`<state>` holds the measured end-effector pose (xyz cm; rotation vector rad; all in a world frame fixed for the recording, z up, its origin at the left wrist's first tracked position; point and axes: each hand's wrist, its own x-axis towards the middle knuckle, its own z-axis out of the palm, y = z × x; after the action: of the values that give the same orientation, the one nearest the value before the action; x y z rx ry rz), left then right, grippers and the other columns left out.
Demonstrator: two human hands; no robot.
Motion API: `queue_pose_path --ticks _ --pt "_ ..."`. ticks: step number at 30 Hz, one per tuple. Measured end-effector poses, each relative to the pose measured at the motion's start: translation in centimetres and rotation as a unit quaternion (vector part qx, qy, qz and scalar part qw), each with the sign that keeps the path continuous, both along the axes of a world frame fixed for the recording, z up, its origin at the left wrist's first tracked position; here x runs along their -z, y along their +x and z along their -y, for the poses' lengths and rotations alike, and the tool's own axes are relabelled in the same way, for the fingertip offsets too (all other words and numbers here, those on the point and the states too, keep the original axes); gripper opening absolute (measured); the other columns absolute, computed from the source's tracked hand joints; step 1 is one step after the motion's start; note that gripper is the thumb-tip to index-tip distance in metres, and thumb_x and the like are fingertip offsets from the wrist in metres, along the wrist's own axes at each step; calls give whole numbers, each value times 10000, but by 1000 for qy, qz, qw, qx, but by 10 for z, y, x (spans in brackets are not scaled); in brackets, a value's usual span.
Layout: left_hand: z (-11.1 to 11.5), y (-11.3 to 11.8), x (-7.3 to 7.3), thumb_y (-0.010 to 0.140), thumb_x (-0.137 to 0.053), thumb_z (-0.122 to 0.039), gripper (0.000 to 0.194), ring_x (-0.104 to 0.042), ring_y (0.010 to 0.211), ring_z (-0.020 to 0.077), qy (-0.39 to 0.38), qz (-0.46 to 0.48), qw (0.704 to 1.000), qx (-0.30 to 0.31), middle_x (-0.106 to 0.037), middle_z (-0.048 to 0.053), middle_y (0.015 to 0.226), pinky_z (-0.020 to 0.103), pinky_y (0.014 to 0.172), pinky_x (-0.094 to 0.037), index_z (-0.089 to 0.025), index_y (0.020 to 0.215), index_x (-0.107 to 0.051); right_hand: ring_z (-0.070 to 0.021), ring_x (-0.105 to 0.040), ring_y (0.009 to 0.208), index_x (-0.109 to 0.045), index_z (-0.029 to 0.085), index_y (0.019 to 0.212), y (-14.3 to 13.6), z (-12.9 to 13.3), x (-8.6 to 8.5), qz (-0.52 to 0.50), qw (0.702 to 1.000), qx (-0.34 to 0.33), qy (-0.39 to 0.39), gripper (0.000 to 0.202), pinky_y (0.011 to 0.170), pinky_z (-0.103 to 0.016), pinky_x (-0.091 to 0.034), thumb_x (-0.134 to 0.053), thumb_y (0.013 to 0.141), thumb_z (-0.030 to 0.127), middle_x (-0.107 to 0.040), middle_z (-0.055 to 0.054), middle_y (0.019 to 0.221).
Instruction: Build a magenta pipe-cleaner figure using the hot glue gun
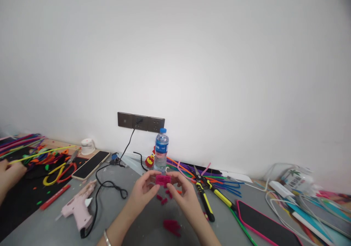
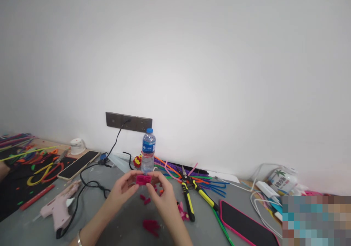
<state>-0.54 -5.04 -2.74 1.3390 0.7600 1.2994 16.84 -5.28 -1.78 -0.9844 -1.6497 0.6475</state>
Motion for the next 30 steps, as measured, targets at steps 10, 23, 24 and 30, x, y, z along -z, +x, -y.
queue_pose_path --ticks 10,23,24,30 --pt "-1 1 1 705 -768 -310 362 -659 930 242 -26 14 999 -39 -716 89 989 333 830 -522 -179 1025 -661 -202 -625 714 -660 193 936 -2 2 0 17 1000 3 -5 157 609 -269 -471 -587 799 211 -685 -29 785" --pt "0 1 2 732 -762 -277 287 -652 952 223 -19 40 999 -16 -704 68 986 308 862 -513 -181 982 -660 -214 -610 774 -635 195 927 -4 4 4 32 999 -6 -15 134 668 -287 -455 -584 803 193 -679 -42 843" --pt "0 1 3 736 -759 -277 270 -652 946 221 -14 38 999 -15 -703 66 973 305 861 -513 -179 969 -664 -212 -608 769 -633 195 923 -5 3 3 35 999 -7 -15 130 676 -289 -454 -582 803 189 -677 -39 840" --pt "-2 2 5 734 -760 -244 299 -644 943 207 9 42 999 -31 -690 45 967 291 860 -500 -201 1006 -643 -196 -615 764 -576 198 1078 -6 2 6 12 1000 -18 8 282 726 -294 -479 -585 797 173 -674 -34 866"
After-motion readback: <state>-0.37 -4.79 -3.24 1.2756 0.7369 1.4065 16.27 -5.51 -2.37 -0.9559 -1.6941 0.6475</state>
